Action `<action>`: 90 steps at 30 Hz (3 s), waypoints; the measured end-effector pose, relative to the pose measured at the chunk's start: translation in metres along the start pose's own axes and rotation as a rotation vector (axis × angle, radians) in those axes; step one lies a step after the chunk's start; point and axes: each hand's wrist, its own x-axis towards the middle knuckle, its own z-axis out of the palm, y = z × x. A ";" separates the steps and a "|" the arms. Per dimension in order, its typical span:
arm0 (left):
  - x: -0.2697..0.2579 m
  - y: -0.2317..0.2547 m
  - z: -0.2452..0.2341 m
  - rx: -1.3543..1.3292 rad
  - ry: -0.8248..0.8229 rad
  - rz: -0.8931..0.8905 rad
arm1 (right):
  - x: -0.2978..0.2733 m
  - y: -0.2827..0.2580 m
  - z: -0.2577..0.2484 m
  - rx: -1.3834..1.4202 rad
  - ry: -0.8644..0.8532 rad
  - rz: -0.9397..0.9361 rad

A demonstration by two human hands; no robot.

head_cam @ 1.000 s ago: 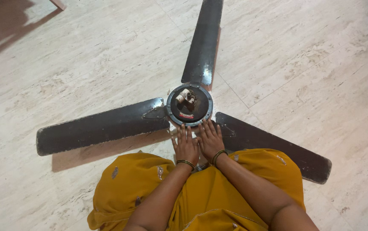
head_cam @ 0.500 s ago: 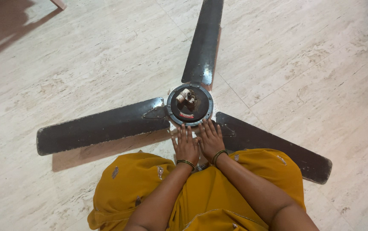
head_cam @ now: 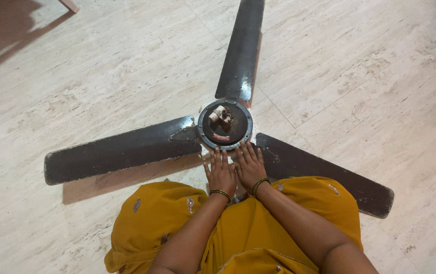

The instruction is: The person uses a screwdriver to loosen and tighten screws on the central hub of a ceiling fan lying on the floor. They repeatedly adjust the screwdriver and apply pressure to the screws around the fan's motor housing.

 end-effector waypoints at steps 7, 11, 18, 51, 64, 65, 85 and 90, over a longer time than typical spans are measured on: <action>0.001 -0.001 0.003 -0.004 0.005 -0.001 | -0.001 -0.001 0.000 0.011 0.017 -0.010; 0.001 -0.002 0.006 0.004 0.013 0.005 | -0.001 -0.001 -0.001 0.007 0.031 -0.014; 0.001 -0.004 0.008 0.003 0.040 0.015 | -0.001 0.000 -0.002 0.011 0.050 -0.026; 0.057 -0.099 0.049 -0.749 0.494 -0.536 | -0.029 0.005 0.053 0.022 -0.341 -0.347; 0.054 -0.087 0.060 -0.707 0.358 -0.516 | -0.045 0.009 0.033 -0.276 -0.684 0.132; 0.053 -0.085 0.062 -0.709 0.369 -0.480 | -0.047 0.011 0.034 -0.281 -0.659 0.165; 0.049 -0.066 0.079 -0.569 0.180 -0.270 | -0.019 -0.011 -0.036 -0.137 -0.844 0.072; 0.040 -0.052 0.060 -0.555 0.141 -0.260 | -0.020 0.011 -0.067 0.265 -0.619 0.126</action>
